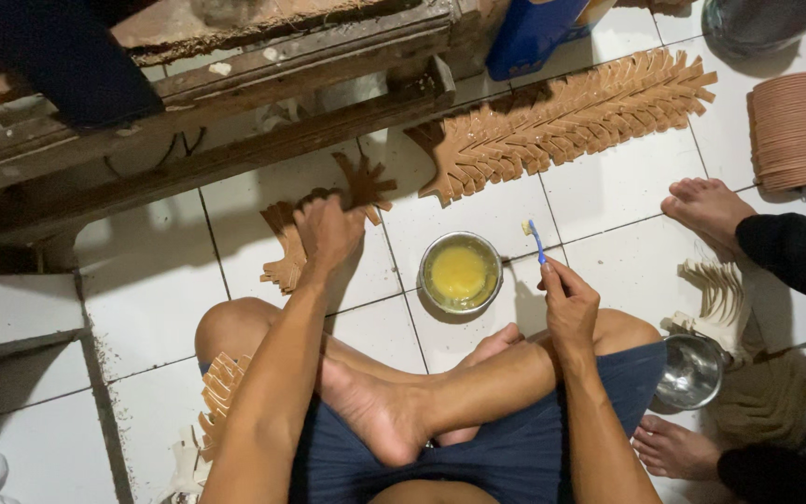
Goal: The person sits on the floor and repeatedly picks up star-shaped wooden pieces, applies a yellow liquid to their edges using a toothbrush, and places them on the floor to dry. The person handles the pieces one at a time and arranges them in a row.
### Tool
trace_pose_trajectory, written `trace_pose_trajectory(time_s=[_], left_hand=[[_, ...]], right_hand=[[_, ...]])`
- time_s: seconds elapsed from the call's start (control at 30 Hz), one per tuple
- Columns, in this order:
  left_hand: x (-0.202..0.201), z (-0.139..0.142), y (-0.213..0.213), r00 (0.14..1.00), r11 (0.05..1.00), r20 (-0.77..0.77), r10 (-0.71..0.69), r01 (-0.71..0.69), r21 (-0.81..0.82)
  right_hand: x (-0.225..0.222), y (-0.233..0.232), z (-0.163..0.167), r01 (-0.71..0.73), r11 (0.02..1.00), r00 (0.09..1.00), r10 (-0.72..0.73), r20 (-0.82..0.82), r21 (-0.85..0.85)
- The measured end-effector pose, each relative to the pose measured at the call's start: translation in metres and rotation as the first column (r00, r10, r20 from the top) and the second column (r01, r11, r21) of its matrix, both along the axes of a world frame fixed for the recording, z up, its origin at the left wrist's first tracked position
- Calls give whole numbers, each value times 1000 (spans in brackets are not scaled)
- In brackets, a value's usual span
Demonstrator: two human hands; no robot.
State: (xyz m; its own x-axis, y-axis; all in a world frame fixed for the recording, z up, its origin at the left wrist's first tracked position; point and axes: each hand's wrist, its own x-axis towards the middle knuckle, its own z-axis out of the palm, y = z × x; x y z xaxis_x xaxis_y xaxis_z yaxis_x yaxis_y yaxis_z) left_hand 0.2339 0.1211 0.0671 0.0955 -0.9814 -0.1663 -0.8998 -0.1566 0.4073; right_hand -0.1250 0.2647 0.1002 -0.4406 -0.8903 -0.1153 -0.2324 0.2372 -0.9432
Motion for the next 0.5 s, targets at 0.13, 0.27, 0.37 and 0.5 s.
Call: trace_pose_trajectory(time_s=[0.13, 0.27, 0.37, 0.5], left_hand=[[14, 16, 26, 996, 979, 27, 82, -76, -191], [43, 38, 55, 976, 962, 104, 192, -208, 176], [57, 40, 67, 968, 918, 117, 220, -246, 310], [76, 23, 60, 947, 888, 188, 259, -310, 340]], right_hand=[[0, 0, 0, -16, 1000, 998, 16, -54, -4], [0, -2, 0, -21, 1000, 999, 21, -25, -6], [3, -2, 2, -28, 999, 1000, 27, -13, -38], [5, -2, 6, -22, 1000, 999, 22, -25, 22]])
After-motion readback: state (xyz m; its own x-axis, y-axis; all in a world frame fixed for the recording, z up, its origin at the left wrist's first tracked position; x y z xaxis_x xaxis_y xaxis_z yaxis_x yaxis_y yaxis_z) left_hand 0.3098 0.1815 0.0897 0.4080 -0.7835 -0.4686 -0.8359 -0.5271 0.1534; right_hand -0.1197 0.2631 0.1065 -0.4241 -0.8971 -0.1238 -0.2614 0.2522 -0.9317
